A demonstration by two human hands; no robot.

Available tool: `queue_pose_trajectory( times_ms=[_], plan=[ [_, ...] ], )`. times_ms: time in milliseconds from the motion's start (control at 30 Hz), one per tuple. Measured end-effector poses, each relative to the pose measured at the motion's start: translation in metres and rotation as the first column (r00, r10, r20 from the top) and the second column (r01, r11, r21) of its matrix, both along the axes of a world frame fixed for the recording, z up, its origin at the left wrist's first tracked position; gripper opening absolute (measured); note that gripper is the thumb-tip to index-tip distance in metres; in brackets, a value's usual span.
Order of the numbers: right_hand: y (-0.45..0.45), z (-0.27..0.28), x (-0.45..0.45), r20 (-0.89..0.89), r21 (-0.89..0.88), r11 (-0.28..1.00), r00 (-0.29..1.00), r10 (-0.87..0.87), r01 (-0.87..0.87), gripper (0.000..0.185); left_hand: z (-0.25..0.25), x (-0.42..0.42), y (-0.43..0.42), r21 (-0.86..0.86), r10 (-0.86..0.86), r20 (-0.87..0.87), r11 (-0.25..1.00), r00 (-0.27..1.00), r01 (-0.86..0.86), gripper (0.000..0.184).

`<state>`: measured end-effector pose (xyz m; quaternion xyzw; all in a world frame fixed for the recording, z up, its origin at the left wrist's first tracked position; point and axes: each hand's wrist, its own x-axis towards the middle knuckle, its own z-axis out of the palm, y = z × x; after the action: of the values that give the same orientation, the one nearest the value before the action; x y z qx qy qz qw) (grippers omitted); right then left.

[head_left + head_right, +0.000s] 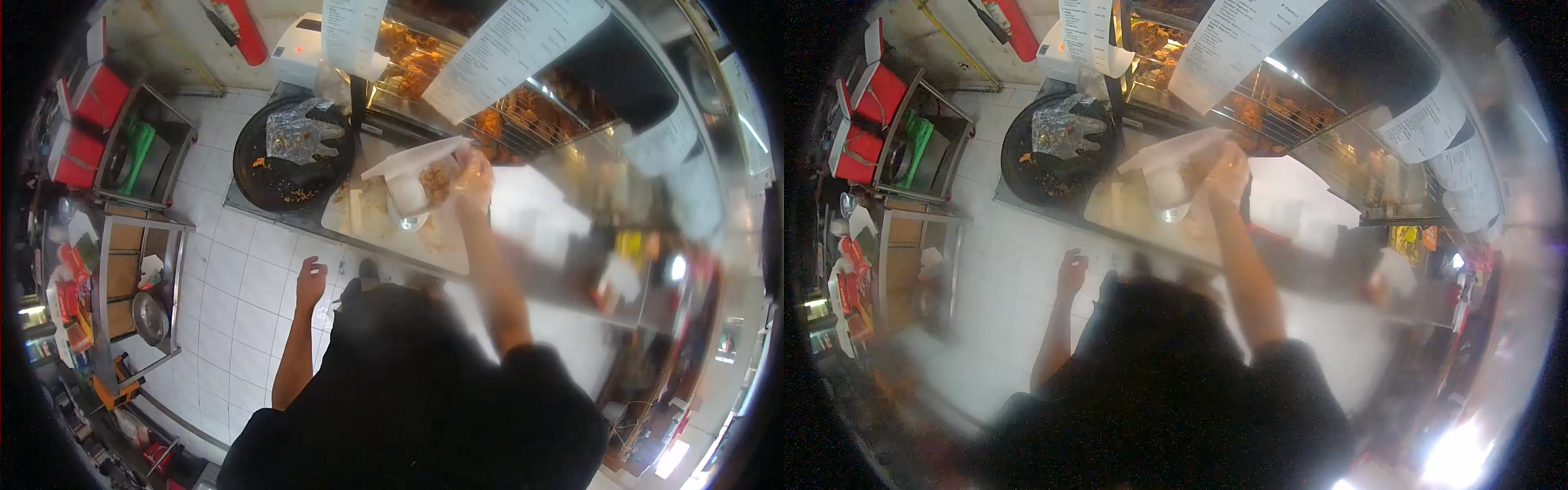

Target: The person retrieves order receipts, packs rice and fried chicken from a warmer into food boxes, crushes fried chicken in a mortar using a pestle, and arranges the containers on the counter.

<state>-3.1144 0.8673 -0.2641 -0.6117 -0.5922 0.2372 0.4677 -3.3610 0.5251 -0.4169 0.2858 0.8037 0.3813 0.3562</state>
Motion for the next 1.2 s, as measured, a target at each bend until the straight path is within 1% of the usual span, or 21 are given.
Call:
queue_pose_trajectory(
  times_ms=[33,67,100,233,267,300,333,367,433,533,633,733,800,833,867,933,967,1033,1100,1167,1200],
  plan=[
    [0.006,0.002,0.001,-0.536,-0.266,0.963,0.836,-0.117,-0.036,0.025,-0.016,-0.003,-0.005,0.036,0.01,0.044,0.999,0.999,-0.012,0.04],
    [0.006,0.018,-0.005,-0.847,-0.45,0.868,0.408,-0.341,-0.209,0.025,-0.016,-0.003,-0.005,0.036,0.012,0.046,0.999,0.999,-0.014,0.04],
    [-0.004,0.033,-0.005,-0.9,-0.434,0.854,0.19,-0.393,-0.287,0.028,-0.015,-0.003,-0.007,0.012,0.014,0.017,1.0,1.0,-0.014,0.04],
    [-0.009,0.027,0.007,-0.947,-0.318,0.826,0.189,-0.258,-0.465,0.028,0.0,0.0,-0.006,-0.073,0.018,-0.02,0.997,1.0,-0.019,0.04],
    [0.0,0.004,0.013,-0.833,-0.391,0.804,0.545,-0.1,-0.449,0.029,0.001,0.0,-0.005,-0.072,0.017,-0.019,0.997,1.0,-0.019,0.04],
    [0.001,-0.003,0.017,-0.723,-0.422,0.797,0.691,-0.008,-0.433,0.031,0.0,0.0,-0.005,-0.073,0.011,-0.008,0.997,1.0,-0.012,0.04],
    [0.0,-0.004,0.018,-0.582,-0.453,0.795,0.809,0.08,-0.404,0.033,-0.003,0.0,-0.005,-0.073,0.006,0.002,0.997,1.0,-0.005,0.04],
    [-0.005,-0.005,0.022,-0.42,-0.276,0.908,0.889,0.181,-0.315,0.037,-0.006,-0.001,-0.004,-0.07,0.006,0.002,0.998,1.0,-0.006,0.04],
    [-0.006,-0.002,0.027,-0.225,-0.068,0.965,0.946,0.233,-0.254,0.041,-0.012,-0.003,-0.005,-0.005,-0.014,0.033,1.0,0.999,0.014,0.04],
    [-0.01,0.039,0.034,-0.117,0.074,0.971,0.965,0.233,-0.226,0.044,0.02,-0.001,0.002,-0.047,-0.003,-0.009,0.999,1.0,0.002,0.04],
    [-0.055,0.088,0.04,-0.596,0.109,0.945,0.74,0.31,-0.308,0.051,0.005,-0.005,-0.005,-0.014,-0.003,-0.034,1.0,0.999,0.003,0.039],
    [-0.072,0.112,0.053,-0.619,-0.074,0.947,0.759,0.202,-0.312,0.055,-0.007,-0.005,-0.01,-0.041,0.007,0.035,0.999,0.999,-0.005,0.039],
    [-0.081,0.105,0.068,-0.655,-0.052,0.954,0.731,0.191,-0.296,0.045,-0.053,-0.012,-0.017,0.023,-0.032,0.049,0.999,0.998,0.031,0.04],
    [-0.083,0.104,0.075,-0.6,-0.082,0.959,0.782,0.17,-0.271,0.057,-0.068,-0.014,-0.018,0.087,-0.069,0.061,0.994,0.996,0.063,0.04],
    [-0.086,0.102,0.081,-0.542,-0.109,0.964,0.828,0.148,-0.244,0.07,-0.047,-0.008,-0.007,0.086,-0.073,0.063,0.994,0.995,0.067,0.04],
    [-0.092,0.084,0.094,-0.61,-0.029,0.969,0.772,0.177,-0.245,0.067,0.005,0.01,0.028,0.057,-0.09,0.144,0.995,0.985,0.082,0.04],
    [-0.093,0.079,0.1,-0.632,-0.053,0.967,0.758,0.161,-0.249,0.063,0.029,0.019,0.048,-0.008,-0.115,0.079,0.993,0.99,0.116,0.039],
    [-0.098,0.078,0.106,-0.652,-0.077,0.965,0.745,0.141,-0.249,0.059,0.041,0.033,0.082,0.069,-0.195,0.115,0.98,0.974,0.188,0.037],
    [-0.104,0.078,0.104,-0.598,-0.207,0.96,0.801,0.027,-0.187,0.046,0.062,0.054,0.124,0.145,-0.273,0.041,0.953,0.961,0.265,0.034],
    [-0.111,0.081,0.102,-0.573,-0.185,0.963,0.818,0.057,-0.197,0.04,0.051,0.076,0.163,0.369,-0.264,-0.139,0.881,0.954,0.297,0.035],
    [-0.114,0.085,0.1,-0.547,-0.169,0.962,0.832,0.087,-0.212,0.035,0.038,0.088,0.186,0.374,-0.27,-0.14,0.876,0.953,0.304,0.035]
  ],
)
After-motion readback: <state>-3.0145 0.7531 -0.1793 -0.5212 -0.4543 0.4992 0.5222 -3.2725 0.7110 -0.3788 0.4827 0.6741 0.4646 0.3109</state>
